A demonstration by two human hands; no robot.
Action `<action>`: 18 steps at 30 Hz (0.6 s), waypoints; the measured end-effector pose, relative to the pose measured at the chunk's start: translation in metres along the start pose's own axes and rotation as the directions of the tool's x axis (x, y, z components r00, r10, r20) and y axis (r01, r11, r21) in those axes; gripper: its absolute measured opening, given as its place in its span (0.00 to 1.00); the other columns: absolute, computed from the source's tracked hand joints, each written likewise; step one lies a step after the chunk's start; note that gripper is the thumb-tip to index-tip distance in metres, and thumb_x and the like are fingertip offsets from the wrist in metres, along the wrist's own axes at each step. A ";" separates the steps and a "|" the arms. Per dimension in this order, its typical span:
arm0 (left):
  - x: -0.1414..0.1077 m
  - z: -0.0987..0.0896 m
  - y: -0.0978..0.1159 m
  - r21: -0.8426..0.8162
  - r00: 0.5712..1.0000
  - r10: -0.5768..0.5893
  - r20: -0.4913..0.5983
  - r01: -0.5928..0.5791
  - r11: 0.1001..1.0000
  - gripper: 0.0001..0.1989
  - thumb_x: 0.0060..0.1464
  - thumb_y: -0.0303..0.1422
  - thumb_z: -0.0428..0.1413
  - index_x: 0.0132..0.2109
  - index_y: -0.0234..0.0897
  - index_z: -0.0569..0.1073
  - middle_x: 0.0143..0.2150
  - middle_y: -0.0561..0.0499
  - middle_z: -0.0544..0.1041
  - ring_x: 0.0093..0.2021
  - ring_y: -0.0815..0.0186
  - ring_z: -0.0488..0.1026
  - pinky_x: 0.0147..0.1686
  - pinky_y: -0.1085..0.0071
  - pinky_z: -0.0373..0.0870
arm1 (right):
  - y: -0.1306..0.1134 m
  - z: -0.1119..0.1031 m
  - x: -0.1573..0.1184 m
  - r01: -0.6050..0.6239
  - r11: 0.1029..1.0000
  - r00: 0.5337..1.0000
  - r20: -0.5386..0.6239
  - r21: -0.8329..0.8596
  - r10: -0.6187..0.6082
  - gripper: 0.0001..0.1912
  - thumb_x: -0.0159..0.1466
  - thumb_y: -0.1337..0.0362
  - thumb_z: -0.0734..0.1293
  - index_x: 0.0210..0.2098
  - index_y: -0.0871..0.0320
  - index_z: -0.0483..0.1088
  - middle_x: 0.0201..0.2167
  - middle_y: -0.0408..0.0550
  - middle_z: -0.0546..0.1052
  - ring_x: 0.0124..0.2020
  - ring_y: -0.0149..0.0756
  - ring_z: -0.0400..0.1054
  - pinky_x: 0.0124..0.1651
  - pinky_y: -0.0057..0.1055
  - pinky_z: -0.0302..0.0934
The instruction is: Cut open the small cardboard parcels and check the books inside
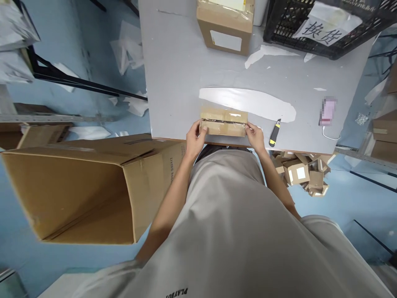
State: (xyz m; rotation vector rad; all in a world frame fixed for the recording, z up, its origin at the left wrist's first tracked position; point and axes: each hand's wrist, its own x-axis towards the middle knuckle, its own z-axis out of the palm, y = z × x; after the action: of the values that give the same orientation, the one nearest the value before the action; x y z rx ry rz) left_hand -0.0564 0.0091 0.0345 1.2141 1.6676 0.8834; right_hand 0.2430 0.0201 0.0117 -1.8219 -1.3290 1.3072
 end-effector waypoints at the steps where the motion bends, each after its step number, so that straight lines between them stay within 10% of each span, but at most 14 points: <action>1: 0.009 0.005 -0.004 -0.028 1.000 -0.014 0.008 0.014 0.999 0.31 0.69 0.62 0.58 0.59 0.39 0.80 0.58 0.41 0.85 0.58 0.54 0.82 0.64 0.59 0.78 | -0.002 -0.001 0.000 -0.016 1.000 1.000 -0.023 -0.012 0.016 0.30 0.78 0.41 0.65 0.64 0.54 0.83 0.63 0.54 0.86 0.60 0.52 0.83 0.68 0.51 0.75; 9: 0.048 0.005 -0.013 -0.040 0.991 -0.076 0.110 0.081 0.996 0.23 0.71 0.53 0.57 0.33 0.42 0.73 0.60 0.39 0.84 0.71 0.51 0.76 0.74 0.53 0.69 | -0.028 -0.004 -0.003 0.054 0.996 0.995 -0.080 -0.070 -0.059 0.35 0.79 0.40 0.63 0.74 0.55 0.75 0.72 0.62 0.76 0.69 0.51 0.76 0.68 0.48 0.75; 18: 0.039 -0.020 -0.011 0.200 0.900 0.030 0.435 -0.129 0.971 0.24 0.62 0.52 0.70 0.54 0.41 0.78 0.84 0.33 0.56 0.88 0.43 0.48 0.81 0.46 0.59 | -0.050 0.001 0.061 0.005 0.895 0.997 -0.067 -0.446 -0.039 0.38 0.76 0.47 0.68 0.79 0.58 0.68 0.78 0.66 0.67 0.82 0.62 0.57 0.83 0.63 0.53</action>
State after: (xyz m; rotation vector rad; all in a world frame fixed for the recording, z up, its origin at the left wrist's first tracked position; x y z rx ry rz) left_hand -0.0852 0.0428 0.0226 1.5162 1.3859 0.4323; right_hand 0.2243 0.0949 0.0290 -2.1214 -1.7088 0.9602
